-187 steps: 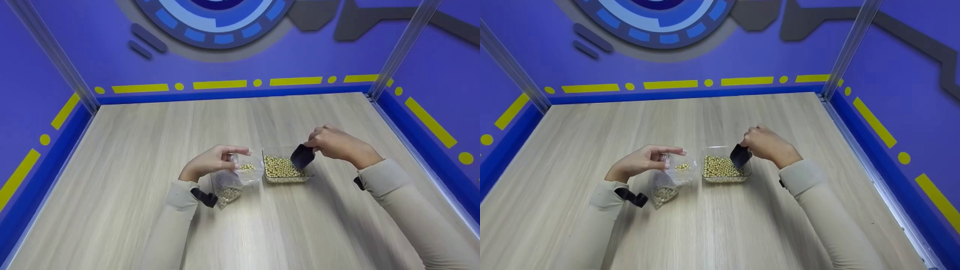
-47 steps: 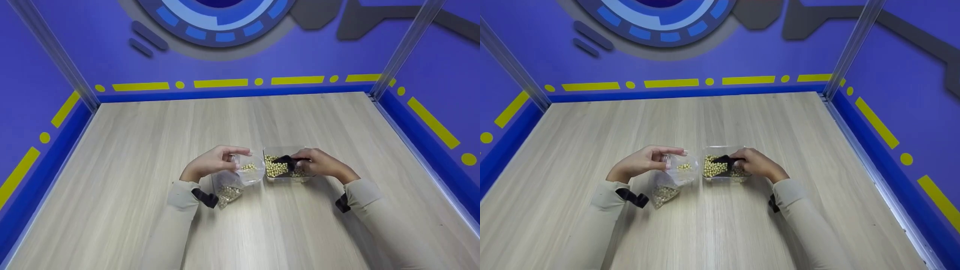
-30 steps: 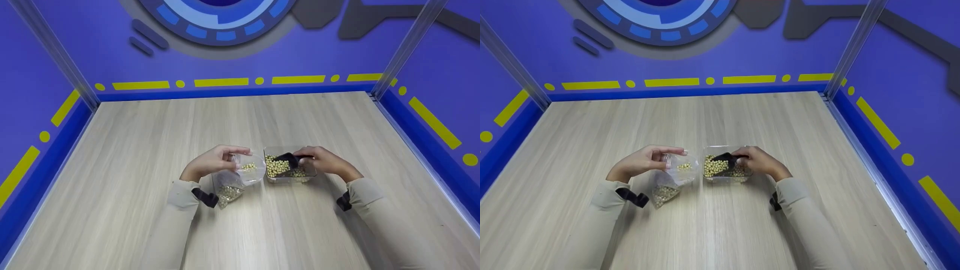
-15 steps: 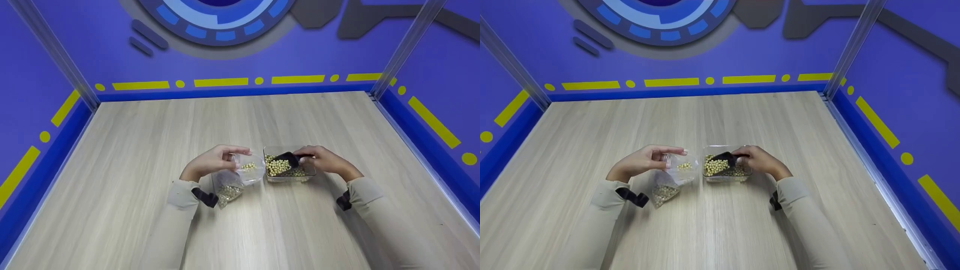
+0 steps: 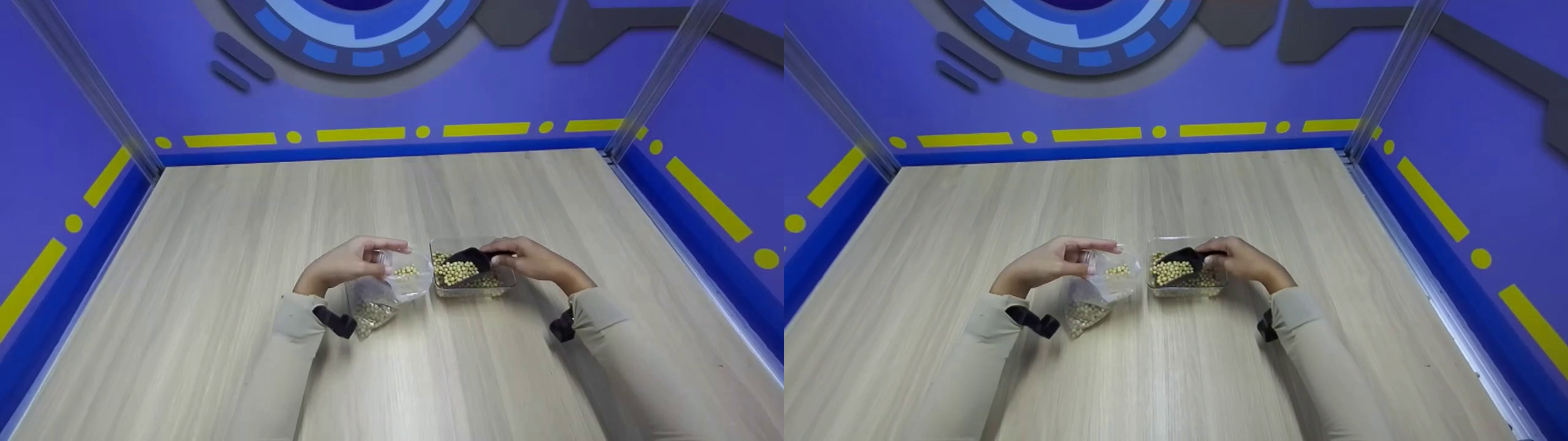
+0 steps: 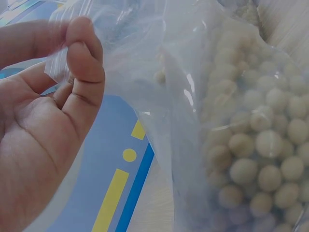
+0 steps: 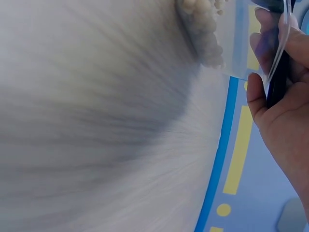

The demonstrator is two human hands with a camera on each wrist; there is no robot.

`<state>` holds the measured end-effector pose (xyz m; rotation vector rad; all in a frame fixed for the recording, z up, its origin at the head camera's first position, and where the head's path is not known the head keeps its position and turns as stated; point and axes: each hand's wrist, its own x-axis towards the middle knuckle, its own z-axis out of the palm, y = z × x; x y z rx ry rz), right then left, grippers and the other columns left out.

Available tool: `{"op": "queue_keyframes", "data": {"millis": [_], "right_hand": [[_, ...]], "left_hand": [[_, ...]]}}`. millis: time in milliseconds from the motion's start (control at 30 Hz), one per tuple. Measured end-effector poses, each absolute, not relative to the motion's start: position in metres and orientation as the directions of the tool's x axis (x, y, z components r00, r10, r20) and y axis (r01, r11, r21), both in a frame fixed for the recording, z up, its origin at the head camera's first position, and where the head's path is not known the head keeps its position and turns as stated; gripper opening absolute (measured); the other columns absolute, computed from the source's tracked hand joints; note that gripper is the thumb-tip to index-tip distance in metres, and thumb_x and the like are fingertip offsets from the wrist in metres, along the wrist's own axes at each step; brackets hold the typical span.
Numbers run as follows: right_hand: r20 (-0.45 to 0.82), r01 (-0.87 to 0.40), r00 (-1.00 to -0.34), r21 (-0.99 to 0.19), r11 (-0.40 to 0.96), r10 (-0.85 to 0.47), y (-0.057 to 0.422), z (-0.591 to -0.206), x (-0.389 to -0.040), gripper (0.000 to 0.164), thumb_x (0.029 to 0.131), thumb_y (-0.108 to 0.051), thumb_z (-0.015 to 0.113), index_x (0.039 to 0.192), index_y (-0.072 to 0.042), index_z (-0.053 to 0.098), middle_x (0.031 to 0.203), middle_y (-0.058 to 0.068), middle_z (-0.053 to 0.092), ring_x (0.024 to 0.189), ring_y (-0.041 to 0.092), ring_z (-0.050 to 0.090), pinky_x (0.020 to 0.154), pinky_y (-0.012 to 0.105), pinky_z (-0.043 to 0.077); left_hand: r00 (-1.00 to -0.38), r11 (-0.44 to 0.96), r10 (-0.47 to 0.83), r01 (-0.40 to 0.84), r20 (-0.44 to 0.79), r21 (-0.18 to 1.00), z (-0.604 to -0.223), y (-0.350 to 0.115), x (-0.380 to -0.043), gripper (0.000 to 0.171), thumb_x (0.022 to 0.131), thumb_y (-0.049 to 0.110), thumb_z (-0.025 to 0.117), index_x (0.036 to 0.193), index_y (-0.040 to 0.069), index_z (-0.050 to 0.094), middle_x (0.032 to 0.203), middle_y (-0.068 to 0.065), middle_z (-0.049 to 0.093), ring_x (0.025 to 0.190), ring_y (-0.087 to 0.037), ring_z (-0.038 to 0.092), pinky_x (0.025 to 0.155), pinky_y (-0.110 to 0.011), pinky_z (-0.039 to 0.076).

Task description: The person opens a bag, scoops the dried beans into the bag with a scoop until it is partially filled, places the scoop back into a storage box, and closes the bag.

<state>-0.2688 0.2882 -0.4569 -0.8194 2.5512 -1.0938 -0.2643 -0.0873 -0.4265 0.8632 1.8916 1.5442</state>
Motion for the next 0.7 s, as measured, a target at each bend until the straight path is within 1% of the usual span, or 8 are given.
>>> {"op": "queue_keyframes", "data": {"millis": [133, 200, 300, 433, 567, 700], "right_hand": [[-0.018, -0.376, -0.816, -0.743, 0.554, -0.578, 0.2893, -0.4578, -0.2698, 0.033, 0.096, -0.010, 0.054, 0.126, 0.002, 0.061, 0.128, 0.021, 0.059, 0.124, 0.037, 0.050, 0.098, 0.024, 0.043], [-0.023, -0.365, -0.818, -0.750, 0.551, -0.575, 0.2896, -0.4580, -0.2700, 0.033, 0.096, -0.010, 0.054, 0.126, 0.001, 0.061, 0.129, 0.021, 0.059, 0.124, 0.036, 0.050, 0.098, 0.021, 0.042], [-0.032, -0.351, -0.820, -0.760, 0.547, -0.571, 0.2902, -0.4577, -0.2699, 0.033, 0.096, -0.012, 0.054, 0.127, 0.000, 0.061, 0.130, 0.020, 0.059, 0.125, 0.036, 0.049, 0.098, 0.021, 0.042], [-0.033, -0.344, -0.824, -0.764, 0.546, -0.566, 0.2921, -0.4577, -0.2691, 0.034, 0.096, -0.012, 0.054, 0.127, 0.001, 0.060, 0.130, 0.022, 0.058, 0.125, 0.039, 0.049, 0.099, 0.025, 0.043], [-0.032, -0.336, -0.828, -0.772, 0.540, -0.560, 0.2947, -0.4590, -0.2688, 0.033, 0.097, -0.012, 0.054, 0.126, 0.001, 0.061, 0.129, 0.022, 0.058, 0.123, 0.037, 0.051, 0.096, 0.021, 0.044], [-0.020, -0.342, -0.822, -0.781, 0.522, -0.569, 0.2968, -0.4612, -0.2695, 0.033, 0.097, -0.012, 0.053, 0.126, 0.001, 0.061, 0.128, 0.022, 0.059, 0.121, 0.029, 0.053, 0.093, 0.016, 0.043]], "left_hand": [[-0.648, 0.147, 0.762, 0.150, -0.015, 0.978, -0.4263, -0.0874, -0.2646, 0.058, 0.085, -0.004, 0.057, 0.141, -0.003, 0.044, 0.141, -0.018, 0.050, 0.075, -0.004, 0.060, 0.080, -0.025, 0.055], [-0.650, 0.149, 0.760, 0.147, -0.018, 0.978, -0.4263, -0.0875, -0.2648, 0.058, 0.084, -0.004, 0.057, 0.141, -0.003, 0.044, 0.141, -0.018, 0.050, 0.076, -0.005, 0.061, 0.080, -0.026, 0.055], [-0.651, 0.143, 0.759, 0.140, -0.018, 0.980, -0.4266, -0.0874, -0.2648, 0.058, 0.084, -0.005, 0.056, 0.141, -0.004, 0.044, 0.142, -0.018, 0.050, 0.077, -0.006, 0.061, 0.080, -0.026, 0.056], [-0.650, 0.136, 0.760, 0.134, -0.016, 0.982, -0.4267, -0.0873, -0.2646, 0.057, 0.084, -0.005, 0.055, 0.140, -0.004, 0.044, 0.142, -0.019, 0.049, 0.077, -0.007, 0.061, 0.079, -0.025, 0.055], [-0.651, 0.140, 0.759, 0.135, -0.018, 0.981, -0.4261, -0.0871, -0.2646, 0.058, 0.084, -0.008, 0.054, 0.140, -0.004, 0.044, 0.142, -0.019, 0.049, 0.072, -0.003, 0.058, 0.077, -0.022, 0.055], [-0.652, 0.142, 0.758, 0.135, -0.020, 0.981, -0.4271, -0.0868, -0.2654, 0.057, 0.084, -0.008, 0.054, 0.140, -0.004, 0.044, 0.142, -0.020, 0.049, 0.071, -0.002, 0.058, 0.076, -0.021, 0.054]]}}
